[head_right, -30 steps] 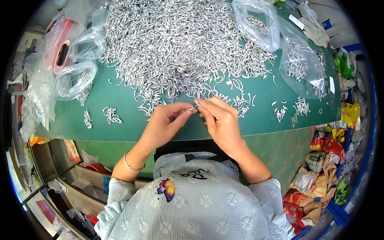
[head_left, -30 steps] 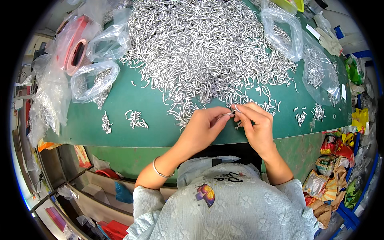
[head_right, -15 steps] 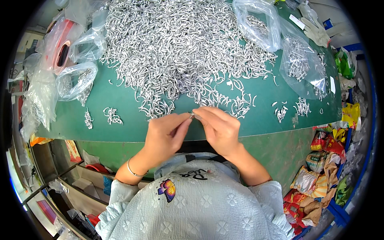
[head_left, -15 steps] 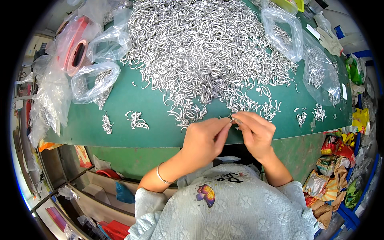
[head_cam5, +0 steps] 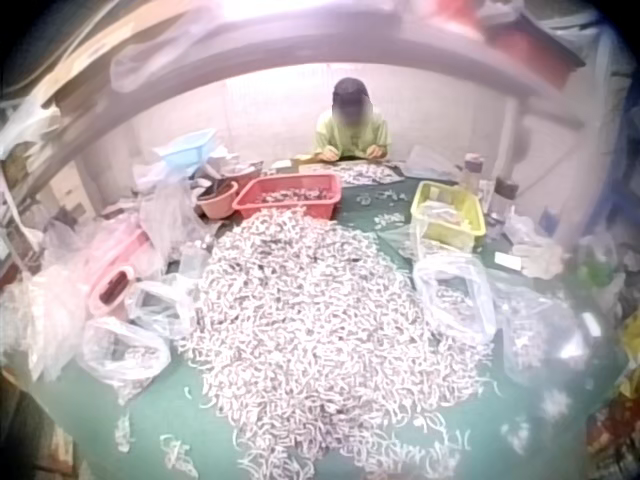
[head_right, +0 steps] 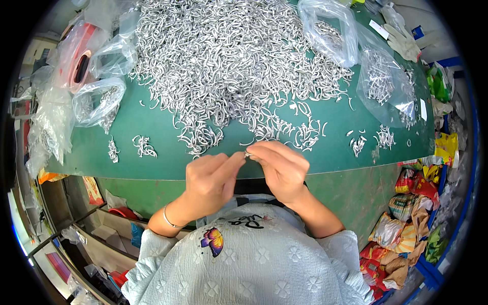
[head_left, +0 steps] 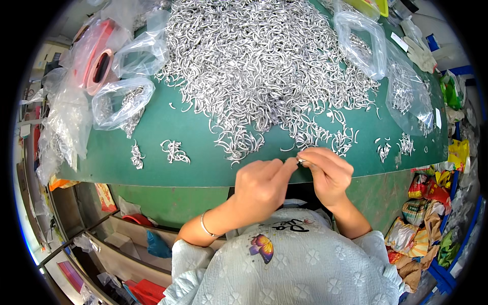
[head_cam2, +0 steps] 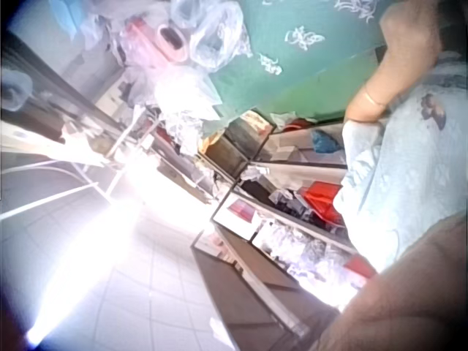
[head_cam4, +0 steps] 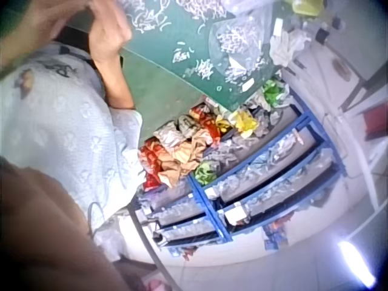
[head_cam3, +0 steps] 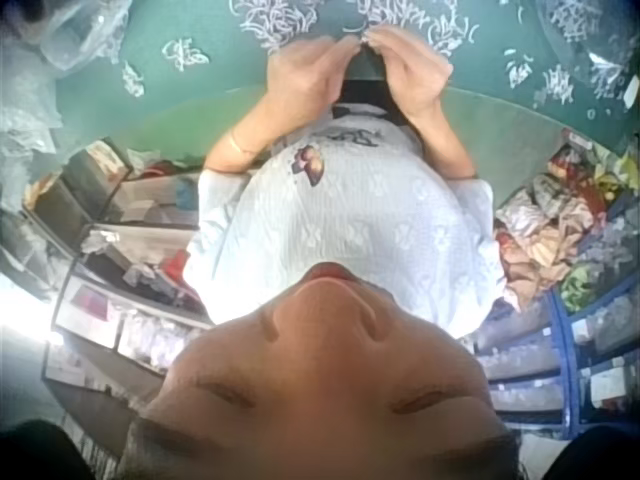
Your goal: The person sorts music-note-shaped metal charms from a large pile on a green table, arranging them into small groups and then picking them up by hand.
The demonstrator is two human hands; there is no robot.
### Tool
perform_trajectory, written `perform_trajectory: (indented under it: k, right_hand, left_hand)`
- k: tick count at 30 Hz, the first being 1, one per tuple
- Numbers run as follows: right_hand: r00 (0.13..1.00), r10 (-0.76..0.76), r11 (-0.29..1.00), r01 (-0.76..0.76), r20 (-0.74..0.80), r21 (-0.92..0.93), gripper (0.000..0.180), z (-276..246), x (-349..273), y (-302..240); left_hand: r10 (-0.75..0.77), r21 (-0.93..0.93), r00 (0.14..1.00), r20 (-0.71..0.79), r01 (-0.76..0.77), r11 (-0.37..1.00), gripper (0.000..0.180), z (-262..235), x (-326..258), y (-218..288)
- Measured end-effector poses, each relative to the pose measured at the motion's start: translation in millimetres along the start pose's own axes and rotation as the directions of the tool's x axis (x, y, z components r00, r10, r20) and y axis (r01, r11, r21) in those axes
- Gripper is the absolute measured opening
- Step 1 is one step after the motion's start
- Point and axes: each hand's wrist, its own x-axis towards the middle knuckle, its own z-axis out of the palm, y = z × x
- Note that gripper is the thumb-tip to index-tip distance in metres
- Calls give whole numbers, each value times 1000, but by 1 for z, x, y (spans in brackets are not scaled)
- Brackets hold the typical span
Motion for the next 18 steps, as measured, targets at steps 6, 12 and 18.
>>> perform_trajectory:
  k: [6,12,18]
  right_hand:
    - [954,69,980,-10,292,-197,18,-14,9,-5]
    - [972,8,997,10,235,-74,16,-10,13,-4]
    - [986,-21,992,41,165,-119,12,-5,10,-1]
  left_hand:
    - [-53,3,998,15,53,999,18,7,-2,-14]
    - [-166,-316,980,110,193,929,14,0,1,-12]
    - [-19,-153,973,229,55,987,10,-13,3,-15]
